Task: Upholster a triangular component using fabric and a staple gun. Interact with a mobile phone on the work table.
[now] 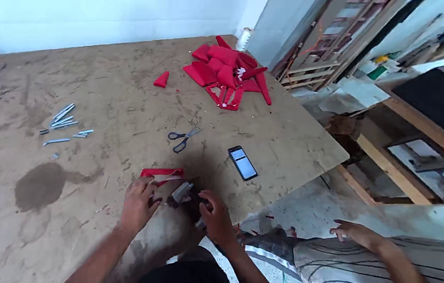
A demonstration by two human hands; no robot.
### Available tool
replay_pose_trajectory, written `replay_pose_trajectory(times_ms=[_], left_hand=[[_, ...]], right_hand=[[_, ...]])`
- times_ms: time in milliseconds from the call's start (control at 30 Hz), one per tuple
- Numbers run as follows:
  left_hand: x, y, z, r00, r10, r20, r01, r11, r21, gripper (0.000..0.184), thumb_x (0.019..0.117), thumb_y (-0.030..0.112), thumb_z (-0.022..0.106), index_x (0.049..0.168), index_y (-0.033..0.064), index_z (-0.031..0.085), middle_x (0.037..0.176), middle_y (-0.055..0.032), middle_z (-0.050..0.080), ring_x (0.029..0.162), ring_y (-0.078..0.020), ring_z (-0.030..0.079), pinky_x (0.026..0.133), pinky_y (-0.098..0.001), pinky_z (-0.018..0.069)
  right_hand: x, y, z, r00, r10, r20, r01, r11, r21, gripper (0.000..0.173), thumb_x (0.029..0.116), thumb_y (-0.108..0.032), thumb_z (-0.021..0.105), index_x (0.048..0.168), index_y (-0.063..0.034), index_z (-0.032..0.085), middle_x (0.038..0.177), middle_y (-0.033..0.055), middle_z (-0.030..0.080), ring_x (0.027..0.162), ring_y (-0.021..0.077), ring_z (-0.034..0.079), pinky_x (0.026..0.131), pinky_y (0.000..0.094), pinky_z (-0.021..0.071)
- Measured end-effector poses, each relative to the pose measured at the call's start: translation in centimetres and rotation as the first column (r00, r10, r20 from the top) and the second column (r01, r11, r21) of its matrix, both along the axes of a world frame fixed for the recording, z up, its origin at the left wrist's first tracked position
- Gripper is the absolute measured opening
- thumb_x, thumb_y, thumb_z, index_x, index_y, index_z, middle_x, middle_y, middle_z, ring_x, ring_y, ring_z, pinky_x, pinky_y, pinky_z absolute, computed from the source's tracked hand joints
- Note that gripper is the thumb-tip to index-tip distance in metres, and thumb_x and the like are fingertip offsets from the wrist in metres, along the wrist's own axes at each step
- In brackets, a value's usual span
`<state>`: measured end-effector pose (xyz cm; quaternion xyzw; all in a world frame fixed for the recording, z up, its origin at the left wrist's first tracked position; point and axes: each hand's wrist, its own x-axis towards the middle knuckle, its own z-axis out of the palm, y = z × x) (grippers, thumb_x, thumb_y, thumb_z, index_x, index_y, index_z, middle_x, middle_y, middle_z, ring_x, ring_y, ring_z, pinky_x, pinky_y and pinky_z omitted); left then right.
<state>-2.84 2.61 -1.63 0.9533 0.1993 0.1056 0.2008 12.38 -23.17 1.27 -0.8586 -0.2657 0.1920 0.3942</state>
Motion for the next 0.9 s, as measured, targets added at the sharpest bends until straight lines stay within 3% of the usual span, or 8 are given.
replay_pose_trajectory(times_ms=[67,167,300,400,467,733,800,900], left_hand=[[2.7,0.0,-1.2,1.000,-0.005,0.014,0.005,0.999,0.042,0.048,0.0801,0.046,0.079,0.123,0.0250,0.069,0.147,-0.0026,0.056,0.144,-0.0271,0.043,0.118,-0.0565,0.0359],[6.0,0.5,-2.5,0.999,-0.029,0.017,0.028,0.998,0.055,0.043,0.0825,0.050,0.075,0.117,0.0247,0.071,0.150,0.0002,0.054,0.146,-0.0258,0.041,0.118,-0.0564,0.0350],[7.7,1.4,-4.5,0.996,-0.074,0.042,0.073,0.997,0.017,0.036,0.0850,0.051,0.071,0.110,0.0237,0.071,0.140,0.0038,0.060,0.137,-0.0203,0.051,0.115,-0.0524,0.0408],[8.0,1.6,-5.1,0.998,-0.052,0.036,0.053,0.999,-0.009,0.034,0.0863,0.051,0.068,0.108,0.0259,0.069,0.130,0.0076,0.066,0.128,-0.0172,0.057,0.112,-0.0528,0.0416],[8.1,1.5,-5.1,0.999,-0.044,0.017,0.044,0.999,-0.005,0.032,0.0872,0.051,0.066,0.108,0.0272,0.068,0.130,0.0091,0.065,0.129,-0.0160,0.056,0.112,-0.0527,0.0406],[8.4,2.7,-5.0,0.995,-0.098,0.005,0.098,0.995,-0.007,0.033,0.0865,0.051,0.067,0.107,0.0248,0.067,0.126,0.0062,0.067,0.122,-0.0181,0.060,0.106,-0.0507,0.0464],[8.6,3.5,-5.0,0.988,-0.157,0.007,0.157,0.988,-0.001,0.037,0.0865,0.053,0.067,0.107,0.0219,0.068,0.124,0.0021,0.068,0.119,-0.0211,0.061,0.102,-0.0513,0.0489],[8.9,4.0,-5.3,0.977,-0.212,-0.008,0.212,0.975,0.064,0.042,0.0876,0.056,0.062,0.104,0.0180,0.068,0.121,-0.0038,0.068,0.115,-0.0262,0.063,0.097,-0.0526,0.0504]], right_hand=[[3.1,-2.6,-0.1,0.993,-0.121,0.007,0.121,0.991,0.052,0.029,0.0985,-0.020,0.059,0.124,-0.0118,0.071,0.131,0.0044,0.066,0.117,0.0132,0.065,0.097,0.0338,0.0574],[8.7,-7.0,-0.7,0.951,-0.303,0.058,0.299,0.952,0.065,0.030,0.0986,-0.023,0.061,0.124,-0.0104,0.070,0.124,0.0070,0.068,0.112,0.0164,0.067,0.095,0.0384,0.0585],[15.5,-11.0,-2.6,0.890,-0.425,0.167,0.430,0.903,0.008,0.046,0.0906,-0.032,0.075,0.131,-0.0101,0.067,0.133,0.0127,0.063,0.123,0.0285,0.059,0.099,0.0490,0.0541],[18.6,-11.2,-4.5,0.883,-0.428,0.191,0.449,0.890,-0.084,0.078,0.0787,-0.045,0.085,0.144,-0.0139,0.056,0.143,0.0108,0.057,0.135,0.0310,0.051,0.111,0.0545,0.0451],[19.7,-10.5,-5.2,0.891,-0.392,0.229,0.438,0.876,-0.203,0.095,0.0713,-0.058,0.085,0.150,-0.0177,0.051,0.145,0.0099,0.056,0.133,0.0330,0.052,0.108,0.0584,0.0449],[20.7,-7.8,-7.0,0.896,-0.267,0.355,0.378,0.878,-0.294,0.104,0.0612,-0.078,0.079,0.146,-0.0233,0.056,0.132,0.0113,0.059,0.119,0.0331,0.057,0.097,0.0577,0.0489],[20.5,-7.6,-7.0,0.905,-0.251,0.343,0.353,0.892,-0.280,0.101,0.0638,-0.083,0.074,0.145,-0.0243,0.058,0.130,0.0096,0.060,0.117,0.0319,0.057,0.097,0.0580,0.0477],[20.7,-7.9,-8.0,0.904,-0.264,0.335,0.319,0.940,-0.119,0.077,0.0795,-0.071,0.070,0.142,-0.0263,0.061,0.139,0.0075,0.054,0.128,0.0294,0.050,0.105,0.0574,0.0435]])
